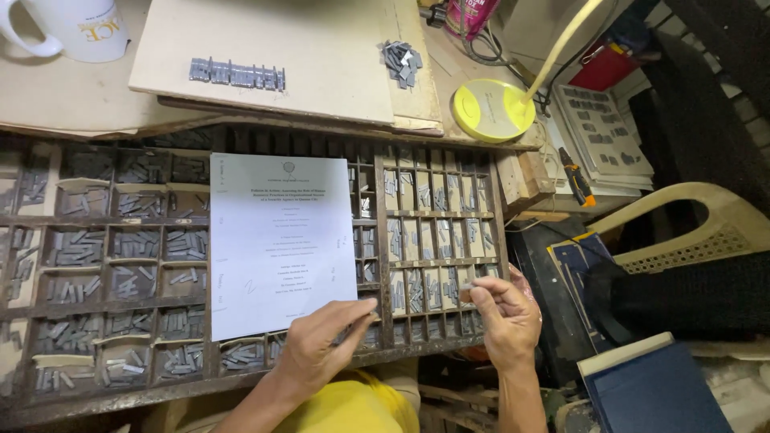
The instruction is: The person is meticulously selecting individual metal type characters from a large compartmentalized tray and arranging them into a specific layout for printing, while referring to a printed guide.
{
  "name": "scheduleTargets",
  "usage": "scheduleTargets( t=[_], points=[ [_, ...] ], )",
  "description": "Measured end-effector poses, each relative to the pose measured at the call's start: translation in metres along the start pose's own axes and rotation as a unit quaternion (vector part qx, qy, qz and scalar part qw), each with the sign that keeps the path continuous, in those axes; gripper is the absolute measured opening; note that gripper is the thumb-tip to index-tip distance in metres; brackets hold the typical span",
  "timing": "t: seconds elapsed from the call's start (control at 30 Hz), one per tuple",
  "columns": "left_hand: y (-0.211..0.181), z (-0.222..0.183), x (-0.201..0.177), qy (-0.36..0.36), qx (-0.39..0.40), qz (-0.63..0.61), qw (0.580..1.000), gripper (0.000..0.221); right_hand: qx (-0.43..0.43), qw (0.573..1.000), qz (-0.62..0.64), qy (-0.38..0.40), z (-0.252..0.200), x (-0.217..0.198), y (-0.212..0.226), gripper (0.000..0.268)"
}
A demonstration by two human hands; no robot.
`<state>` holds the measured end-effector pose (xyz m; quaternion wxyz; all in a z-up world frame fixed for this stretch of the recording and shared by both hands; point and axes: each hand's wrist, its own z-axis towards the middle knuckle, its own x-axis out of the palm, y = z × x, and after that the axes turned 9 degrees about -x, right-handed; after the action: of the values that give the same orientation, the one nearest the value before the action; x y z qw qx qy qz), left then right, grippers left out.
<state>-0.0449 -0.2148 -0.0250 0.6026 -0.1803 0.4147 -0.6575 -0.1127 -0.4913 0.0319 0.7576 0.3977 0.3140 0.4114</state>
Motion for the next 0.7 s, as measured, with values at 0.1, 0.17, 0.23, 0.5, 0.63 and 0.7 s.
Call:
scheduleTargets(
  t=[0.1, 0.17, 0.23, 0.5, 0.63, 0.7],
  points=[
    [-0.01, 0.009, 0.006, 0.004, 0.014, -0.034, 0.999, 0.042, 0.049, 0.999, 0.014, 0.009, -0.014, -0.002, -0.01, 0.021],
    [-0.017, 0.014, 0.005, 0.016, 0.016, -0.042, 0.999, 0.039, 0.056, 0.998, 0.021, 0.015, -0.018, 0.011, 0.003, 0.02],
    [-0.024, 0.017, 0.003, 0.031, 0.018, -0.053, 0.998, 0.037, 0.063, 0.997, 0.027, 0.019, -0.024, 0.027, 0.013, 0.02],
    [-0.022, 0.001, -0.002, 0.11, 0.117, 0.072, 0.984, 0.033, 0.265, 0.956, 0.115, 0.051, -0.076, 0.071, 0.015, 0.017],
    [-0.023, -0.006, -0.005, 0.133, 0.117, 0.083, 0.981, 0.024, 0.318, 0.941, 0.11, 0.039, -0.095, 0.073, 0.002, 0.029],
    [-0.018, -0.011, -0.007, 0.13, 0.085, 0.068, 0.986, 0.029, 0.286, 0.945, 0.067, 0.14, -0.092, 0.068, 0.006, 0.032]
  ],
)
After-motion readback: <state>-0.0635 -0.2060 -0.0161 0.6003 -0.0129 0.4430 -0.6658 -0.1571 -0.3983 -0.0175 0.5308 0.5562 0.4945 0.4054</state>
